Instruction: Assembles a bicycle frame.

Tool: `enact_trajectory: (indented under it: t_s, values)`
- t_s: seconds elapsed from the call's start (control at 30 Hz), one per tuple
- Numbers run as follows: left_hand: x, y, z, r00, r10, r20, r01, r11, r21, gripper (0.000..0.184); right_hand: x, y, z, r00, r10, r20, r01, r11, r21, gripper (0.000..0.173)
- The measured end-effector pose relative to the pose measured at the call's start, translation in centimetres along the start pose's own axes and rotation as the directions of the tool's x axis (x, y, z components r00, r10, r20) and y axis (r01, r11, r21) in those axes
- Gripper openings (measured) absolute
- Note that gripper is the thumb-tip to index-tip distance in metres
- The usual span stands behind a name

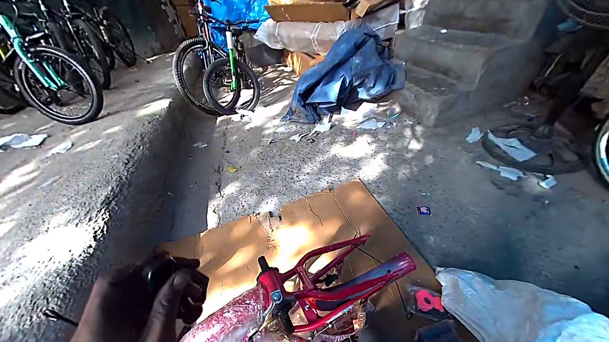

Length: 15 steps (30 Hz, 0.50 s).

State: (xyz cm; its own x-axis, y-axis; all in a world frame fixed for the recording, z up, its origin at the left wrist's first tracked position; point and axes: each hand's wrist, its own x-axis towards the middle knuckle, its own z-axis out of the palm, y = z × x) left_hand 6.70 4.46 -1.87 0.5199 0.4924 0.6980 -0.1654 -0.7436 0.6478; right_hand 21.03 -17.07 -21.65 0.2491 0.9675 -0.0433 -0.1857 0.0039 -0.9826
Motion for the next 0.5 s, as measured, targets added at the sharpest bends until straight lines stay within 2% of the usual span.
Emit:
enact_trajectory:
  t_s: [0.1, 0.13, 0.2, 0.23, 0.33, 0.43, 0.5]
  values:
    - [0.8, -2.1, 1.2, 1.0, -0.01, -0.023, 0.011, 0.999, 0.041, 0.036, 1.4, -0.6, -1.6, 0.976, -0.088, -0.2, 0.016, 0.942, -0.334, 0.044]
    - [0.8, -3.0, 1.5, 1.0, -0.025, -0.011, 0.026, 0.995, 0.093, 0.038, 1.8, -0.8, -1.6, 0.955, -0.16, -0.25, 0.017, 0.87, -0.493, 0.047]
    - [0.5, -5.1, 2.3, 0.997, -0.069, 0.046, 0.058, 0.977, 0.206, 0.037, 2.2, -1.3, -0.5, 0.888, -0.361, -0.285, 0.001, 0.622, -0.783, 0.054]
    - [0.1, -6.3, 2.8, 0.991, -0.107, 0.077, 0.086, 0.967, 0.239, 0.035, 2.4, -1.5, 0.3, 0.847, -0.459, -0.268, -0.005, 0.497, -0.868, 0.056]
    - [-1.3, -10.0, 4.5, 0.963, -0.233, 0.132, 0.188, 0.94, 0.285, 0.029, 3.8, -2.0, 2.5, 0.777, -0.604, -0.179, -0.038, 0.24, -0.97, 0.054]
    - [-2.5, -12.6, 5.5, 0.91, -0.376, 0.173, 0.308, 0.894, 0.326, 0.023, 5.0, -2.0, 3.5, 0.752, -0.65, -0.111, -0.085, 0.072, -0.994, 0.043]
    - [-2.3, -13.0, 5.6, 0.88, -0.435, 0.191, 0.366, 0.877, 0.312, 0.02, 5.4, -2.3, 3.5, 0.758, -0.649, -0.069, -0.1, -0.012, -0.995, 0.04]
